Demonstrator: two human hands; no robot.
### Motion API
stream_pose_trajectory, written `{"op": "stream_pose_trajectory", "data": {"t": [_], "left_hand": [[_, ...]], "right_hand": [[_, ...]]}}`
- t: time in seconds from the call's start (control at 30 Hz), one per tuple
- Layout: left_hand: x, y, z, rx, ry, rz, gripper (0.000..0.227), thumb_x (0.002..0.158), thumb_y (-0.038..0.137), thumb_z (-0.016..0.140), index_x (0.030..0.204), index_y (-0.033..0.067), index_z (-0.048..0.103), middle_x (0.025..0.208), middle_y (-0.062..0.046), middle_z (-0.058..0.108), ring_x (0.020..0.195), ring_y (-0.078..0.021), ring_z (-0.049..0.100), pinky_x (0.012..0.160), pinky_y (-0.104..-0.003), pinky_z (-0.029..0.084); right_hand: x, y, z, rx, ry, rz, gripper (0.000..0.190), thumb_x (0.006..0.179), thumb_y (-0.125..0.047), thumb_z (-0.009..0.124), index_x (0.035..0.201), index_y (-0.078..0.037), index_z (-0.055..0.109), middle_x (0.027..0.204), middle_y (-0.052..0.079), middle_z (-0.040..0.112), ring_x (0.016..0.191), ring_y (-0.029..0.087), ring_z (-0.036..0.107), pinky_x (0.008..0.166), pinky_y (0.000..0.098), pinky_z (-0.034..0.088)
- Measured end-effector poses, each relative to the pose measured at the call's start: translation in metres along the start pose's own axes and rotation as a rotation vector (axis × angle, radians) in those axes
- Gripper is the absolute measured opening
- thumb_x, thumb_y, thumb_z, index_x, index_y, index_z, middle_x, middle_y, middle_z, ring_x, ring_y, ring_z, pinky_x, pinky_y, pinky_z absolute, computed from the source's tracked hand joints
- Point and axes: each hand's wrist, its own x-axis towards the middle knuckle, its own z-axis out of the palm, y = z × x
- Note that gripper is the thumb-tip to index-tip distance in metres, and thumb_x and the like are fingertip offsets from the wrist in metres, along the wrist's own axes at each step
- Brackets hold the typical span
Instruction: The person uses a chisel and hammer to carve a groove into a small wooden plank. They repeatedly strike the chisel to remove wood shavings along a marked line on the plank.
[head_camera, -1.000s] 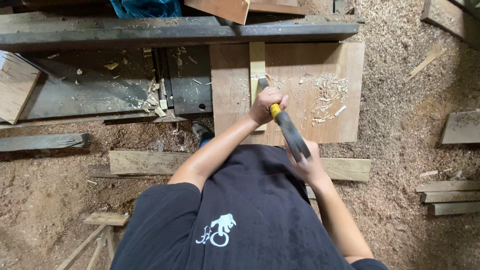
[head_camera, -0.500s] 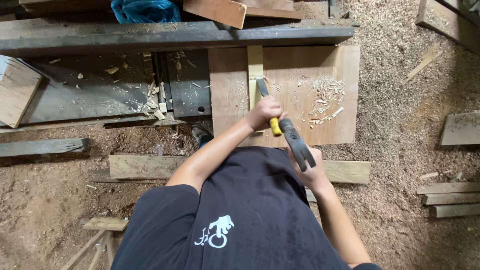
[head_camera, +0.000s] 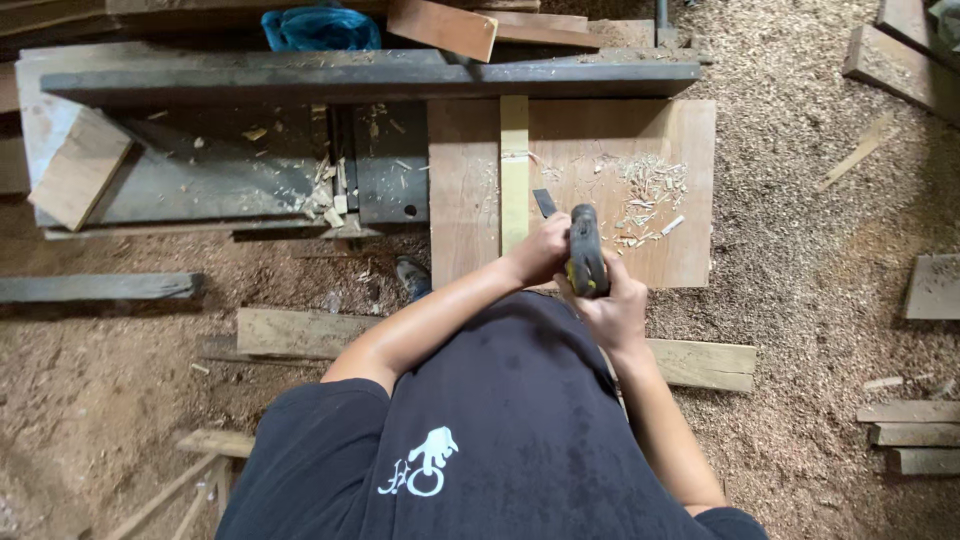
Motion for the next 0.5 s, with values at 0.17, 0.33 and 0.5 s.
{"op": "stream_pose_trajectory", "data": {"t": [0.17, 0.33, 0.5], "left_hand": [[0.005, 0.028, -0.011, 0.02, -0.167, -0.01, 0.033, 0.066, 0.014, 0.077, 0.098, 0.0089, 0.067, 0.106, -0.011, 0.067, 0.106, -0.0318, 0.064, 0.099, -0.044, 0.049], [-0.015, 0.021, -0.034, -0.009, 0.053, -0.222, 0.062, 0.076, 0.052, 0.078, 0.115, 0.0051, 0.063, 0.111, -0.012, 0.066, 0.108, -0.0274, 0.063, 0.098, -0.042, 0.048], [-0.033, -0.039, -0.016, 0.357, 0.088, -1.004, 0.074, 0.084, 0.062, 0.071, 0.129, 0.0066, 0.05, 0.124, -0.014, 0.057, 0.113, -0.0292, 0.06, 0.096, -0.044, 0.049]], "right_hand": [[-0.004, 0.007, -0.007, 0.076, -0.013, -0.038, 0.035, 0.087, -0.025, 0.083, 0.108, -0.003, 0.067, 0.082, 0.012, 0.073, 0.071, 0.021, 0.074, 0.066, 0.0328, 0.058], [-0.002, 0.029, -0.015, 0.077, -0.033, -0.058, 0.03, 0.088, -0.022, 0.078, 0.107, -0.001, 0.068, 0.08, 0.01, 0.073, 0.07, 0.019, 0.074, 0.065, 0.0327, 0.058], [-0.001, 0.052, -0.017, 0.057, -0.088, 0.098, 0.027, 0.086, -0.023, 0.08, 0.099, -0.002, 0.069, 0.069, 0.009, 0.07, 0.062, 0.018, 0.072, 0.059, 0.0327, 0.056]]}}
